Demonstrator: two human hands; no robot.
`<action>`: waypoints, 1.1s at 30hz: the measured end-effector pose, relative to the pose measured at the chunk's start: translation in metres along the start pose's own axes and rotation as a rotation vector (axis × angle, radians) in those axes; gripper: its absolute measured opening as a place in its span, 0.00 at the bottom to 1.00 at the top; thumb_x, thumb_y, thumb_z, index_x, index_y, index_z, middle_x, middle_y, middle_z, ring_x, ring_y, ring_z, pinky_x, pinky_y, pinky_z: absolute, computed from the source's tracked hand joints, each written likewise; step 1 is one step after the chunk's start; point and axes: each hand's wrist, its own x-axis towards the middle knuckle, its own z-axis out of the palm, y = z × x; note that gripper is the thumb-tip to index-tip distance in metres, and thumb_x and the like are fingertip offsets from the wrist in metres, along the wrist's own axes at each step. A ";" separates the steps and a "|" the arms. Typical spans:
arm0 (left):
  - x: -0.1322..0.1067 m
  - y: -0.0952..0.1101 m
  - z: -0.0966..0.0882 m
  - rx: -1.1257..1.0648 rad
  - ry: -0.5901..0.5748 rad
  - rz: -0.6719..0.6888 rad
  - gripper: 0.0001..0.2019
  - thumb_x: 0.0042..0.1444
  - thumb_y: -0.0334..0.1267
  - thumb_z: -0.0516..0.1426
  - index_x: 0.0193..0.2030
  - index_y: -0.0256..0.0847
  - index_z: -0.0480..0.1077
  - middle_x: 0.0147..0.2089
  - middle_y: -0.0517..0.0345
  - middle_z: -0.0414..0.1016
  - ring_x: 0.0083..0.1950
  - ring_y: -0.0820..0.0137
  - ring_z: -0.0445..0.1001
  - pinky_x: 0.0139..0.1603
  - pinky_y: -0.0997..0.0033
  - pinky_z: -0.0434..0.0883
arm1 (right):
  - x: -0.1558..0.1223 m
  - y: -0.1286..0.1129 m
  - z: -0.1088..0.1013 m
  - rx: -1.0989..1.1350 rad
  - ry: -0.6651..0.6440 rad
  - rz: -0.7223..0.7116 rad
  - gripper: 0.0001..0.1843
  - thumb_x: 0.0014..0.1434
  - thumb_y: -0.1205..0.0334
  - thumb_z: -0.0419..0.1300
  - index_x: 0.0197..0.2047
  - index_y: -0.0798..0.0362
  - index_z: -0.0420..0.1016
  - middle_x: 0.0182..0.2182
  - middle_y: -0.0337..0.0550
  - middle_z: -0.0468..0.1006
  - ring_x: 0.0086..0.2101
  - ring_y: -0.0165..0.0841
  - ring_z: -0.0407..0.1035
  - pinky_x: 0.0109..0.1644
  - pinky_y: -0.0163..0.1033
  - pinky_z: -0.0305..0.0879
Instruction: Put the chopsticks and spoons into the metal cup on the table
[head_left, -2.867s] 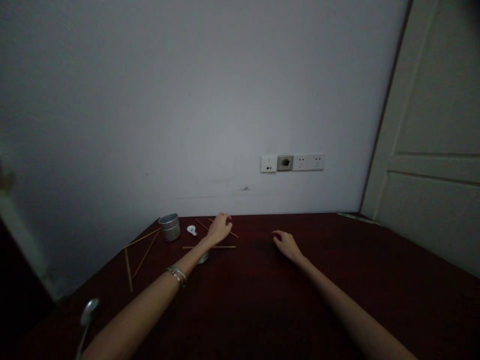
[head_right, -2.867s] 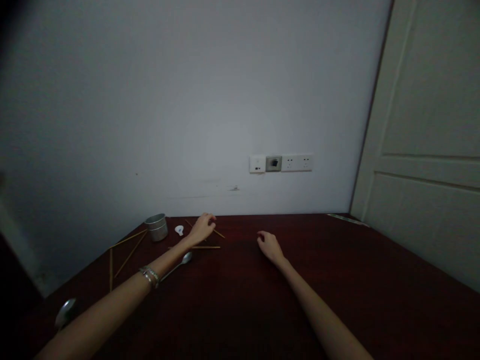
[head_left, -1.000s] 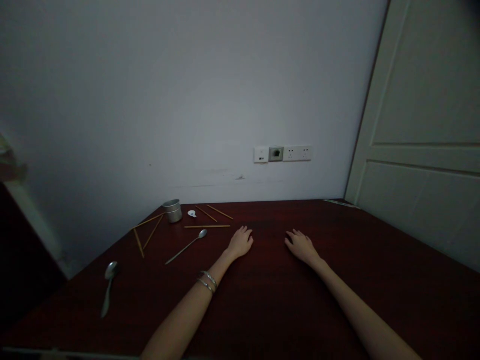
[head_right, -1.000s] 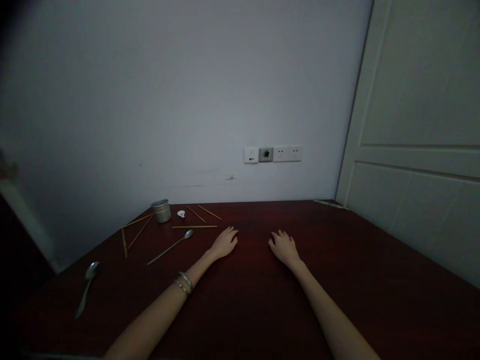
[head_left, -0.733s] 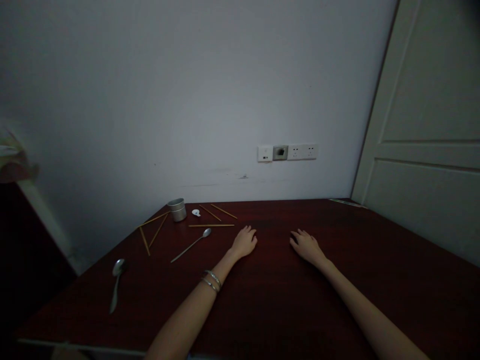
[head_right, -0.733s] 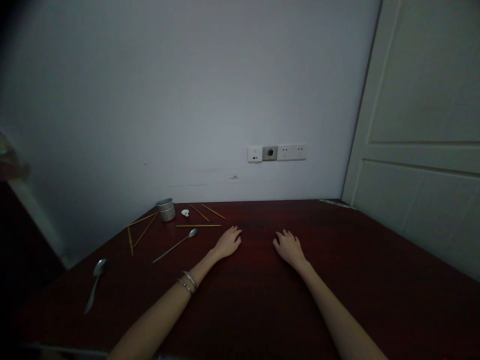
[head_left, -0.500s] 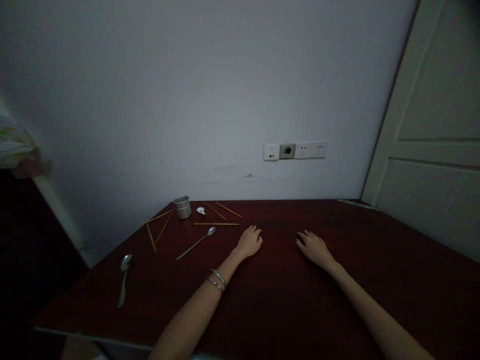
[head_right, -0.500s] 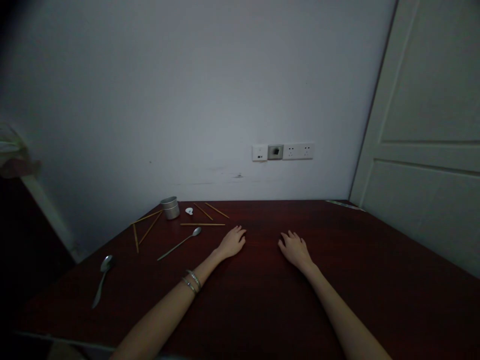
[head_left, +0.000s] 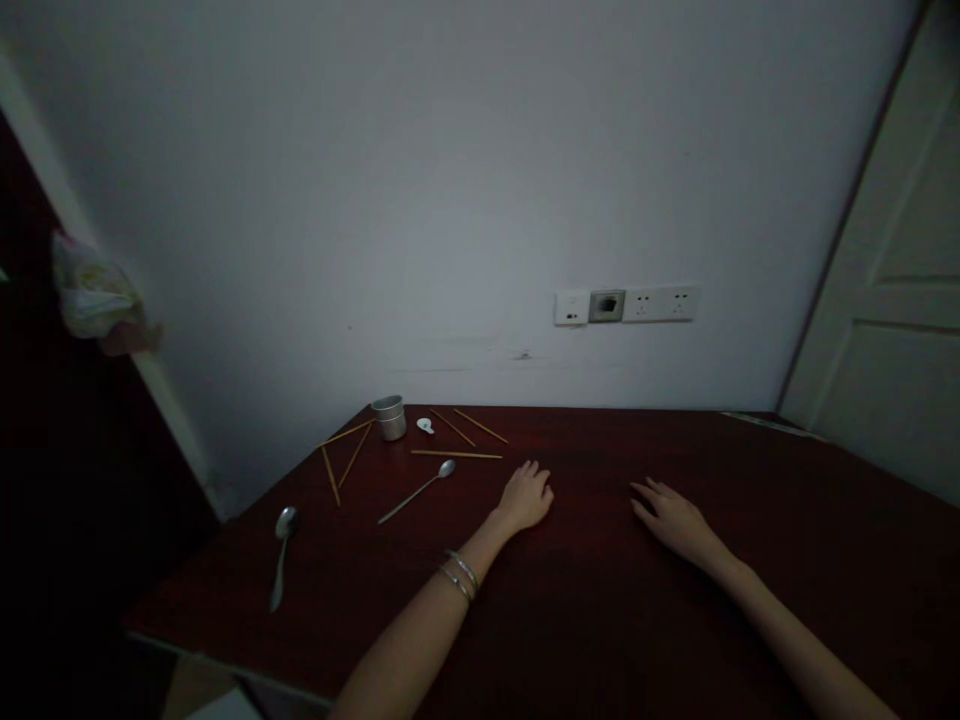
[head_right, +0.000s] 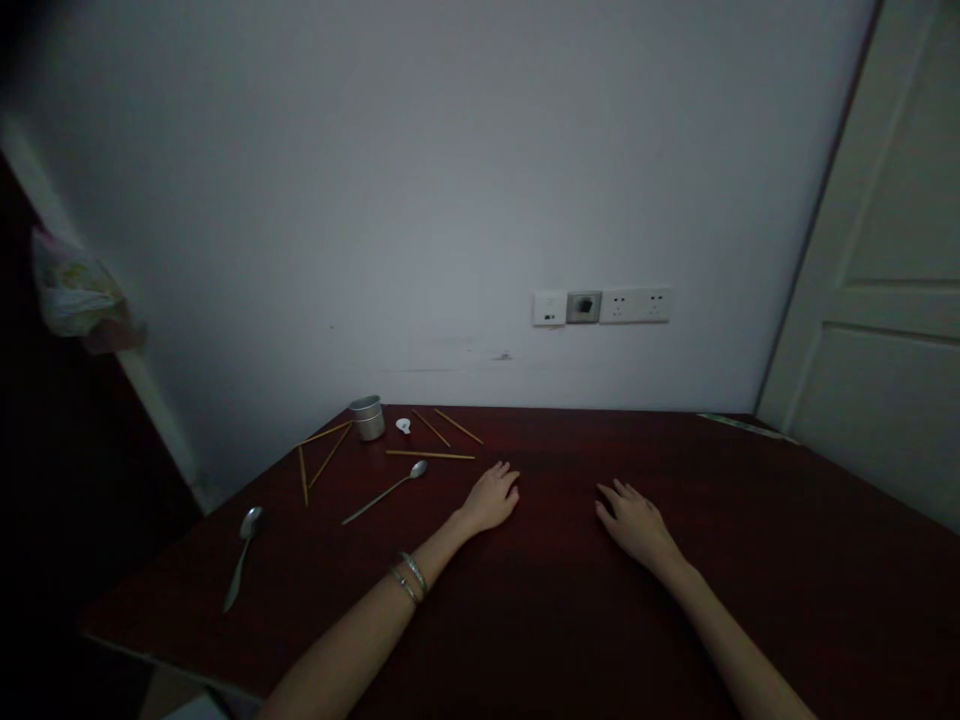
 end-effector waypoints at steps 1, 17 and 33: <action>0.000 0.000 0.000 0.005 0.003 0.002 0.22 0.56 0.40 0.41 0.55 0.33 0.60 0.59 0.46 0.57 0.61 0.63 0.53 0.60 0.63 0.51 | 0.000 0.001 0.001 -0.006 0.005 -0.006 0.26 0.57 0.53 0.44 0.55 0.56 0.64 0.56 0.53 0.61 0.56 0.43 0.53 0.55 0.47 0.52; -0.003 0.002 0.003 0.006 0.052 0.007 0.21 0.56 0.40 0.42 0.54 0.34 0.62 0.59 0.46 0.58 0.61 0.62 0.53 0.60 0.62 0.53 | 0.005 0.011 0.017 -0.066 -0.017 -0.006 0.28 0.54 0.51 0.43 0.55 0.55 0.64 0.55 0.52 0.62 0.55 0.44 0.54 0.55 0.49 0.55; -0.004 0.003 0.004 -0.034 0.032 -0.010 0.22 0.57 0.40 0.42 0.54 0.33 0.60 0.59 0.45 0.57 0.61 0.61 0.52 0.60 0.60 0.52 | 0.014 0.038 0.051 -0.035 0.059 -0.052 0.33 0.49 0.46 0.42 0.52 0.56 0.66 0.53 0.55 0.64 0.53 0.47 0.57 0.53 0.51 0.57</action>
